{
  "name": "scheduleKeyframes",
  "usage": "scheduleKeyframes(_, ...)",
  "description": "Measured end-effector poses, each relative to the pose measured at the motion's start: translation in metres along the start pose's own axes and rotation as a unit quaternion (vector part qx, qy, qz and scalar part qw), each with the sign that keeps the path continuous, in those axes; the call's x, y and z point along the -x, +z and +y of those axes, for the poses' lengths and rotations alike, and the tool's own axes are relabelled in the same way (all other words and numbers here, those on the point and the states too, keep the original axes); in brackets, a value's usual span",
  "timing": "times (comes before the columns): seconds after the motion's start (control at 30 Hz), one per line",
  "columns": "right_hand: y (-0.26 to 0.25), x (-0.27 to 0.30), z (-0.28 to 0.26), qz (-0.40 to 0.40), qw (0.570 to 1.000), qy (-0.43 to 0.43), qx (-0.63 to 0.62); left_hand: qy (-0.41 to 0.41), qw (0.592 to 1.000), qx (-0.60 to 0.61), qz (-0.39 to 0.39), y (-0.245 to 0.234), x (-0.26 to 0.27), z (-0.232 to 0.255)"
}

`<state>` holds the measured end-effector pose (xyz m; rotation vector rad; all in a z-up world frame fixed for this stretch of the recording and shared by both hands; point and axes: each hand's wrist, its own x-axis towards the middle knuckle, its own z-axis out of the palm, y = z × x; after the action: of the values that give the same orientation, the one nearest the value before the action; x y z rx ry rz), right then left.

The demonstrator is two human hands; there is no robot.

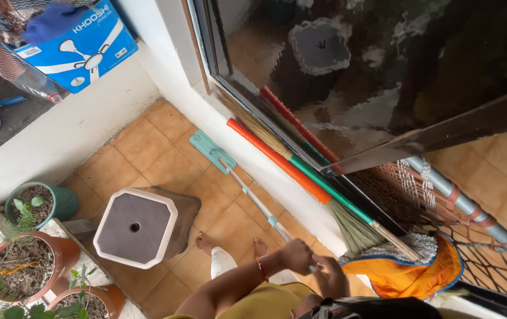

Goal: The person mops the tiled floor of a balcony and an indoor area using a flat mop, periodically dipping the mop head into a bucket to clean it and then continuing to wipe the floor surface.

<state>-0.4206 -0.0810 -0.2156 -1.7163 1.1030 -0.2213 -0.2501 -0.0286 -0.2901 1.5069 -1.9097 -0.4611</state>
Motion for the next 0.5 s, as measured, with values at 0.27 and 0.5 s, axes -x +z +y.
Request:
scheduleKeyframes(0.27,0.172,-0.064,-0.020,-0.007,0.980,-0.178,0.092,-0.083,0.989,-0.106,0.063,-0.116,0.075,-0.096)
scheduleKeyframes(0.5,0.274,-0.100,-0.101,-0.075,0.944,-0.262,0.184,-0.163,0.970,-0.163,-0.078,-0.201,0.140,-0.195)
